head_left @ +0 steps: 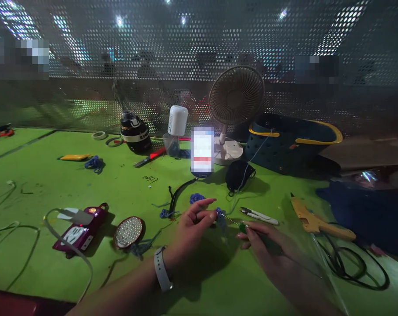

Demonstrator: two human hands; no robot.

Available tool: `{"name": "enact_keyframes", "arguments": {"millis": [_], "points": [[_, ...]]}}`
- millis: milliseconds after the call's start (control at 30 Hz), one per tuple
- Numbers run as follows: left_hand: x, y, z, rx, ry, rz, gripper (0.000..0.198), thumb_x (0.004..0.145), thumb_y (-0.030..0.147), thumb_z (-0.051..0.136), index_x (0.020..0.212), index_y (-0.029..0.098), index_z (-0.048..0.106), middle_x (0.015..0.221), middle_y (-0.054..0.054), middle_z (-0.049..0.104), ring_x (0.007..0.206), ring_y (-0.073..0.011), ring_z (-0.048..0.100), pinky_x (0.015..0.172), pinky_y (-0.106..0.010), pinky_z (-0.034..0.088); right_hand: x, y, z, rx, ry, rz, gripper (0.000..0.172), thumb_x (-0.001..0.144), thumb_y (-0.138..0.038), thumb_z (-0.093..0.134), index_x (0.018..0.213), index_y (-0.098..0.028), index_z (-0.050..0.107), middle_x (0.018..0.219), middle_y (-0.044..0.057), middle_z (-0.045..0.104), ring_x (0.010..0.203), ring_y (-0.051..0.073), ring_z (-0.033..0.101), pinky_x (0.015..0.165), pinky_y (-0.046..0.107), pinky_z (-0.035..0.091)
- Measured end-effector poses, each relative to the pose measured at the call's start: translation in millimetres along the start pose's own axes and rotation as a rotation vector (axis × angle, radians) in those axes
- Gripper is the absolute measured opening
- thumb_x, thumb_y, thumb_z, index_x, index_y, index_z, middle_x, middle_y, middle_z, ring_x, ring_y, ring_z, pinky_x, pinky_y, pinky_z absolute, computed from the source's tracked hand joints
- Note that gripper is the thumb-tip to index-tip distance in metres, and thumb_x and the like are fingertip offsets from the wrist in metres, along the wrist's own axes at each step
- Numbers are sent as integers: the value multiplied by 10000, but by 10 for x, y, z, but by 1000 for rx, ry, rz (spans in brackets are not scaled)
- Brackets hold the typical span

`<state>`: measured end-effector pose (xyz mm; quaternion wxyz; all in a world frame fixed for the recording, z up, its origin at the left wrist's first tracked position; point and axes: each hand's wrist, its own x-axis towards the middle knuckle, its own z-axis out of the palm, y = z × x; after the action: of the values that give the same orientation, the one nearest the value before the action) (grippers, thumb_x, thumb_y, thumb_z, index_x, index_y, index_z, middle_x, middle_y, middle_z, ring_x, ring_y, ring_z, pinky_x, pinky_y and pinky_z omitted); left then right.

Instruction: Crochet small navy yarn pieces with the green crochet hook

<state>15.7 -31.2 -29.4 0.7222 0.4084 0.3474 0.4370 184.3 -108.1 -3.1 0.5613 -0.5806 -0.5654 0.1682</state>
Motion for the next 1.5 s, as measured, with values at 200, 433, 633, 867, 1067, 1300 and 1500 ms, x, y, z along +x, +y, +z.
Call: {"name": "enact_keyframes", "arguments": {"millis": [200, 433, 633, 867, 1067, 1300, 1500], "points": [[-15, 45, 44, 22, -3, 31, 345, 736, 353, 797, 1025, 200, 687, 731, -4, 707, 686, -135, 628, 707, -288, 481, -3, 46, -6, -49, -31, -11, 111, 861, -289, 653, 925, -246, 733, 672, -1, 763, 534, 159, 722, 558, 249, 628], [-23, 36, 46, 89, -12, 61, 253, 787, 346, 744, 977, 190, 680, 786, -40, 725, 749, -174, 661, 734, -331, 498, 14, 35, 2, -42, -43, 1, 131, 866, -318, 637, 908, -236, 729, 665, 2, 762, 490, 151, 702, 506, 241, 616], [-42, 49, 59, 213, -18, 114, 197, 827, 296, 701, 992, 189, 683, 907, -72, 756, 880, -199, 691, 805, -347, 519, 15, -16, -17, -30, -100, 28, 126, 871, -311, 625, 912, -234, 716, 690, 1, 767, 520, 154, 718, 550, 241, 620], [-54, 63, 72, 278, -5, 138, 204, 824, 289, 697, 1000, 186, 691, 881, -77, 760, 850, -206, 693, 800, -356, 523, -8, -20, -68, -250, -150, -71, 167, 890, -347, 585, 954, -261, 712, 756, 6, 783, 678, 199, 753, 652, 294, 633], [-27, 23, 31, 160, -8, 94, 236, 801, 311, 732, 1008, 199, 715, 840, -60, 755, 789, -178, 676, 733, -313, 509, 10, 35, -60, -328, -158, -195, 196, 905, -385, 574, 972, -273, 719, 784, 4, 790, 687, 207, 750, 698, 323, 637], [-38, 31, 6, 114, -2, 110, 152, 799, 297, 738, 935, 242, 780, 961, -58, 767, 869, -173, 668, 815, -314, 502, 22, 65, -85, -414, -175, -254, 241, 919, -439, 549, 1000, -310, 736, 854, 5, 797, 719, 207, 763, 625, 291, 644], [-65, 56, 32, -22, 2, 17, 180, 763, 321, 778, 924, 242, 782, 872, -34, 768, 756, -134, 661, 748, -280, 508, 13, 58, -91, -362, -150, -258, 258, 925, -453, 542, 942, -288, 739, 827, 18, 797, 693, 198, 761, 635, 270, 637]]}}
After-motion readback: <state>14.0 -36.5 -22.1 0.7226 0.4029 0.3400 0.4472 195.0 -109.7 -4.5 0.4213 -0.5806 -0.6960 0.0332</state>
